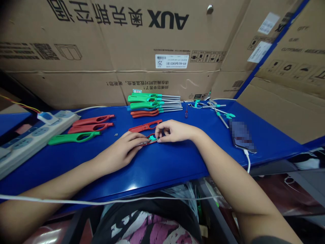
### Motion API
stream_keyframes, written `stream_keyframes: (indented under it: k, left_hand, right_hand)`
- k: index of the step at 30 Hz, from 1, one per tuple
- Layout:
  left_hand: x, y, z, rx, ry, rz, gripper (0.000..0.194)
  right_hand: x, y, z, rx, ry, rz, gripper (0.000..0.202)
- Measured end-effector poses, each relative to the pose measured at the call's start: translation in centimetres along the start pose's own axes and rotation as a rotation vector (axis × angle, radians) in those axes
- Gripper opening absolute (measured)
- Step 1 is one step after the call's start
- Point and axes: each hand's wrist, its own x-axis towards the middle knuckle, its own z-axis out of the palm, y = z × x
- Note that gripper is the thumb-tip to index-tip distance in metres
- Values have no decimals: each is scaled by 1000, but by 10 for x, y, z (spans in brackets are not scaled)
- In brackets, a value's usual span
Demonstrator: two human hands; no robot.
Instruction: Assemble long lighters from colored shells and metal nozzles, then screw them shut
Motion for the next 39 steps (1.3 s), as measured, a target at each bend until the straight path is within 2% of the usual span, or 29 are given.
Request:
stream_keyframes:
  k: [8,14,23,29,34,39]
  left_hand:
    - [0,0,0,5,3,19,34]
    - [-1,-1,1,9,9,17,35]
    - [0,0,0,-2,25,22,35]
    - [0,0,1,-2,22,23,36]
    - [0,-2,1,9,13,32,37]
    - [1,-1,-2,6,9,34,37]
  right_hand:
    - [2,1,2,-40,41,27,19]
    - [-2,-1,-4,-5,13,45,18]
    - [-1,2,-3,-45,42,70,17]
    - [-8,2,-16,-107,125,147,24]
    - [-10,6,-23,-131,33,199,33]
    - [-4,13,-18,-25,-16,296,35]
